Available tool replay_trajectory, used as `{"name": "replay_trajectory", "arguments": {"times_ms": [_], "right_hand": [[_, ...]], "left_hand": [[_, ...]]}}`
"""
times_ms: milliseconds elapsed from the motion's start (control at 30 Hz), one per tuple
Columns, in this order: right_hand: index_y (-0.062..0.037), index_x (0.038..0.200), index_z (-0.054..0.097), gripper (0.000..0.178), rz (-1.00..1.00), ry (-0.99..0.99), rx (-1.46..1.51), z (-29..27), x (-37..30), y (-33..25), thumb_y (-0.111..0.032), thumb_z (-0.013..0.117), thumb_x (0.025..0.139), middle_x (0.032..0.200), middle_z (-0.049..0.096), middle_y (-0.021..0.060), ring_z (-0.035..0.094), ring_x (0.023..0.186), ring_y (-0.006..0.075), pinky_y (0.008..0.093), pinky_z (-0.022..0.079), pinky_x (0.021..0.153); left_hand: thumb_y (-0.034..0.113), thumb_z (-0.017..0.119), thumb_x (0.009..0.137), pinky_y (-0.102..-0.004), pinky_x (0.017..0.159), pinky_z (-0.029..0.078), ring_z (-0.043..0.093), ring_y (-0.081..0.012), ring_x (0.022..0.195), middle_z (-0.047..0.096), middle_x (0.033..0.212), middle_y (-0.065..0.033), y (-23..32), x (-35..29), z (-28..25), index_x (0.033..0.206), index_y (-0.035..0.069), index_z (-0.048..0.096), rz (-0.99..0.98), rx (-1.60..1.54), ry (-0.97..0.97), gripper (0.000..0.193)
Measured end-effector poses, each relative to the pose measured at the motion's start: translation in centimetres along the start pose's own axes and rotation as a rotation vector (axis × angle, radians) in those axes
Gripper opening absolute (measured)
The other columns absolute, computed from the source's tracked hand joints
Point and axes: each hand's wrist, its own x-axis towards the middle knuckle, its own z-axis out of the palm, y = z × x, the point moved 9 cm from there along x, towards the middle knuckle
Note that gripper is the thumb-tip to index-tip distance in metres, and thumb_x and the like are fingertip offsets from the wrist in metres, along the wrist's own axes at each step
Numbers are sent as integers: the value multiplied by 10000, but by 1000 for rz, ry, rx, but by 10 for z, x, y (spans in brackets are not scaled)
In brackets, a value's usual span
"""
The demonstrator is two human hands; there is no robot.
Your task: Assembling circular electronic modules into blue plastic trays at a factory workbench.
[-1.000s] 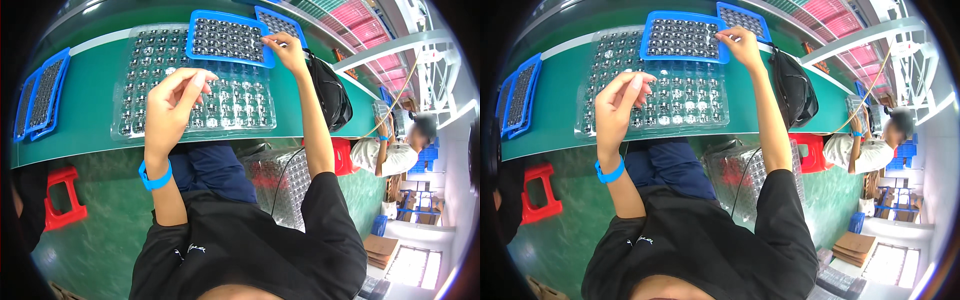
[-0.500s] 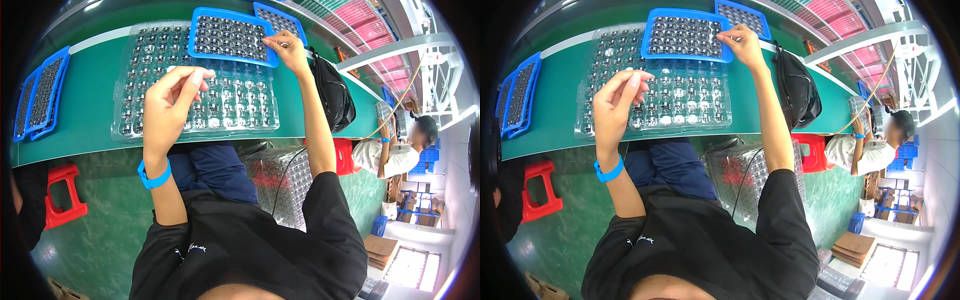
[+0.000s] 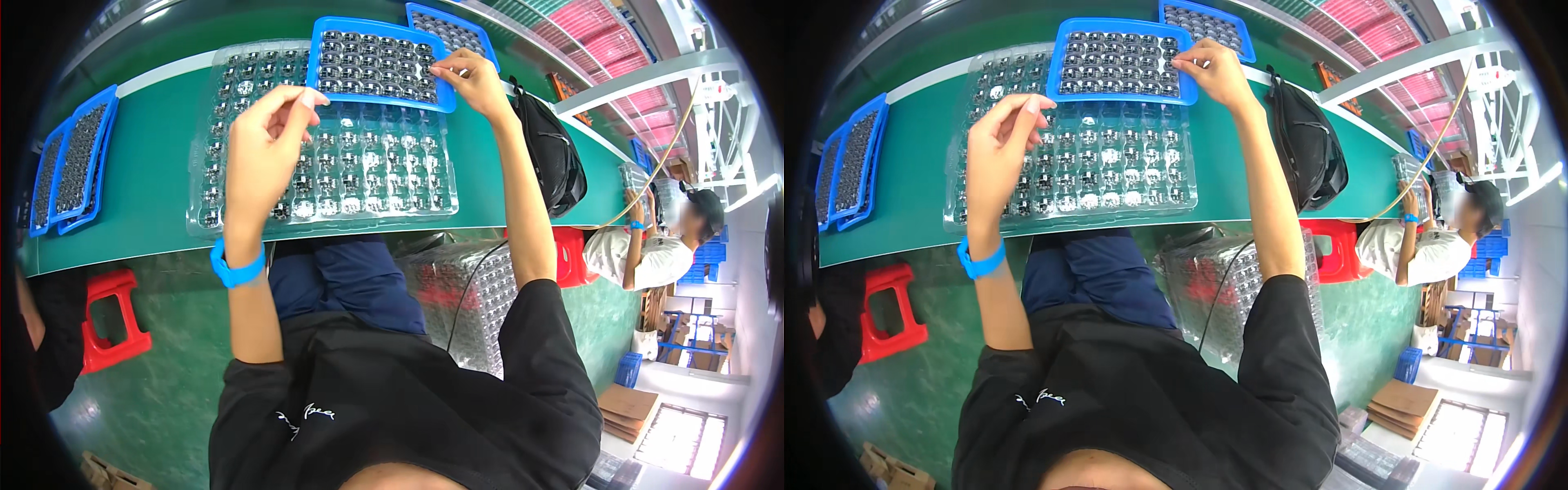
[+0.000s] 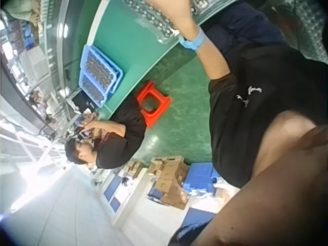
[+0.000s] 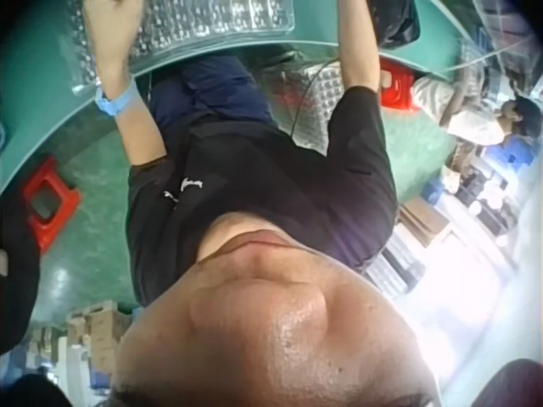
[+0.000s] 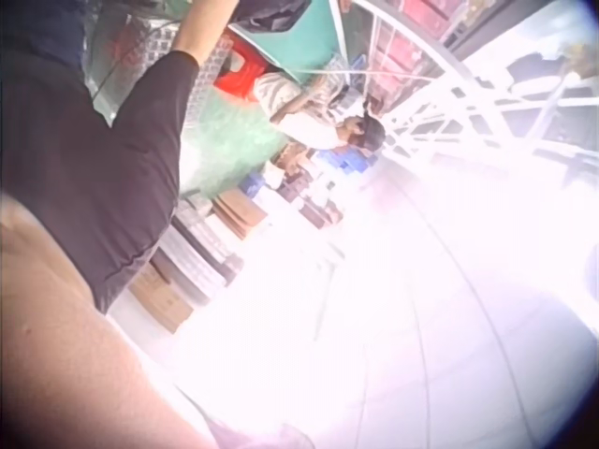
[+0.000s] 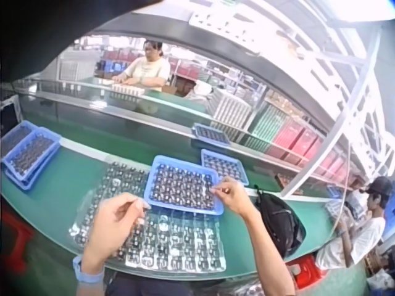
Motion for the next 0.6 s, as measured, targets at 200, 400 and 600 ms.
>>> {"name": "replay_trajectory", "arguments": {"times_ms": [200,400,600], "right_hand": [[-69,1005,818,144,93,-62,-28,1,-3,5,-184,799,922,974,734,47,657,814,159,310,518,715],[-69,992,813,138,-26,-84,-108,5,2,-5,-180,798,911,919,700,65,625,751,182,325,512,677],[-92,958,824,229,115,87,40,-19,8,12,-309,797,890,964,709,107,671,786,271,376,550,758]], "left_hand": [[202,635,1047,-246,651,478,584,-70,713,671,820,-10,-12,12,-16,1063,27,751,-25,169,-36,210],[219,644,1038,-261,640,510,630,-89,701,684,827,-32,-28,30,-19,1093,11,736,-64,245,-43,234],[294,617,1053,-301,626,599,733,-196,702,715,975,-158,-70,89,-16,1231,-93,617,-197,230,-201,426]]}}
